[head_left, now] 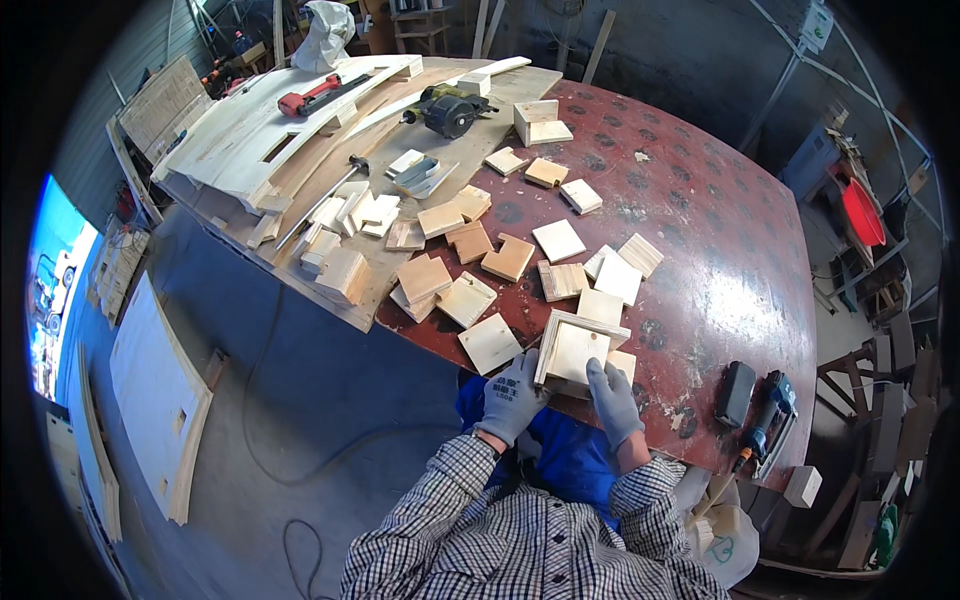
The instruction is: The person assembles small wooden boxes by nailing pieces together with a nail gun, then sands the edges with a sanding block. They place finished boxes into a bag and continue assembling additional units on a cluttered workbench.
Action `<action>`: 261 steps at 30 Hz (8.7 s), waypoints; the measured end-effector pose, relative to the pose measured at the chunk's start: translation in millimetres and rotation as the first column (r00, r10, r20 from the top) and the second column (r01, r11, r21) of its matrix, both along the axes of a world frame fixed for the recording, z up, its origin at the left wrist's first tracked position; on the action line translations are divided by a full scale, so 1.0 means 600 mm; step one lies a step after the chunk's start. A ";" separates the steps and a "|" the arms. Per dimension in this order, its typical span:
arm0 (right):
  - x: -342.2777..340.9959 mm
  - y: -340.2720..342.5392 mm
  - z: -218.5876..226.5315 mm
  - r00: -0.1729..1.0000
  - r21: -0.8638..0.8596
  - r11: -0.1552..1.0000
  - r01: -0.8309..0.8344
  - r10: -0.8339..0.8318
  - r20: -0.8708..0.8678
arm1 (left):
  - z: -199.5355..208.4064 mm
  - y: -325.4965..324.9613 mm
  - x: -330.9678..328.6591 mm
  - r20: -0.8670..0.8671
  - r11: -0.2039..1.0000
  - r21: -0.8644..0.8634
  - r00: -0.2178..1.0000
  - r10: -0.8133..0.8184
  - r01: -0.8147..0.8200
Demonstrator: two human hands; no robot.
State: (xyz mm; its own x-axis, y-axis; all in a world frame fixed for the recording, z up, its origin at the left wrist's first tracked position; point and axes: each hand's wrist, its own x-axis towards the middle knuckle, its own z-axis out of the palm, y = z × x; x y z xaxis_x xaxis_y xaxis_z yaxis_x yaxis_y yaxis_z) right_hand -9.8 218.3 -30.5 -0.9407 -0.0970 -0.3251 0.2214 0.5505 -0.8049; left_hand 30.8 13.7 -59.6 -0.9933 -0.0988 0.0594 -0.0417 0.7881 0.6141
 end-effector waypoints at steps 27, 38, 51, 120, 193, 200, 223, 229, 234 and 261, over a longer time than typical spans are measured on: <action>0.025 0.127 0.100 0.933 -0.184 0.976 0.113 -0.168 -0.317 | -0.047 -0.009 0.008 -0.153 1.000 -0.017 0.988 -0.009 0.006; 0.003 0.076 0.111 0.828 0.615 0.779 -0.123 0.422 -0.370 | -0.014 -0.017 0.085 -0.265 0.953 0.301 0.962 0.070 0.013; 0.000 0.076 0.101 0.839 0.636 0.758 -0.147 0.436 -0.325 | 0.088 0.101 0.066 -0.340 0.890 0.378 0.932 -0.124 0.256; 0.025 0.141 -0.020 0.988 -0.802 0.597 0.009 -0.131 -0.087 | 0.090 0.168 -0.022 0.105 0.459 0.888 0.984 -0.146 -0.027; 0.012 0.143 0.065 0.986 -0.416 0.908 -0.060 -0.011 -0.167 | 0.031 0.168 -0.017 -0.128 0.607 0.772 0.982 -0.139 0.187; -0.017 0.136 0.127 0.724 0.414 0.866 -0.282 0.475 -0.501 | 0.019 0.171 -0.012 -0.169 0.588 0.783 0.979 -0.117 0.205; 0.023 0.130 0.015 0.933 -0.540 0.835 0.106 -0.271 -0.236 | 0.020 0.177 -0.018 -0.222 0.577 0.778 0.968 -0.119 0.249; -0.007 0.155 0.045 0.919 -0.134 0.989 -0.063 0.005 -0.394 | 0.016 0.180 -0.018 -0.268 0.561 0.778 0.957 -0.111 0.282; -0.002 0.108 0.069 0.761 0.317 0.939 -0.136 0.304 -0.574 | 0.001 0.186 -0.021 -0.218 0.598 0.759 0.966 -0.139 0.257; 0.016 0.122 0.058 0.706 0.623 0.758 -0.192 0.548 -0.449 | 0.017 0.176 -0.019 -0.243 0.549 0.791 0.962 -0.122 0.270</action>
State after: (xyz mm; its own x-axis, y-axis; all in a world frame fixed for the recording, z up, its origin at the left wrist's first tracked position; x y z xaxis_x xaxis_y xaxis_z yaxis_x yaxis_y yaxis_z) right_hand -0.3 291.3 4.4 -0.8669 -0.4742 0.1536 -0.4985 0.8233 -0.2716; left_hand 19.4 119.2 -49.7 -0.9803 0.0183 0.1968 0.1951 -0.0698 0.9783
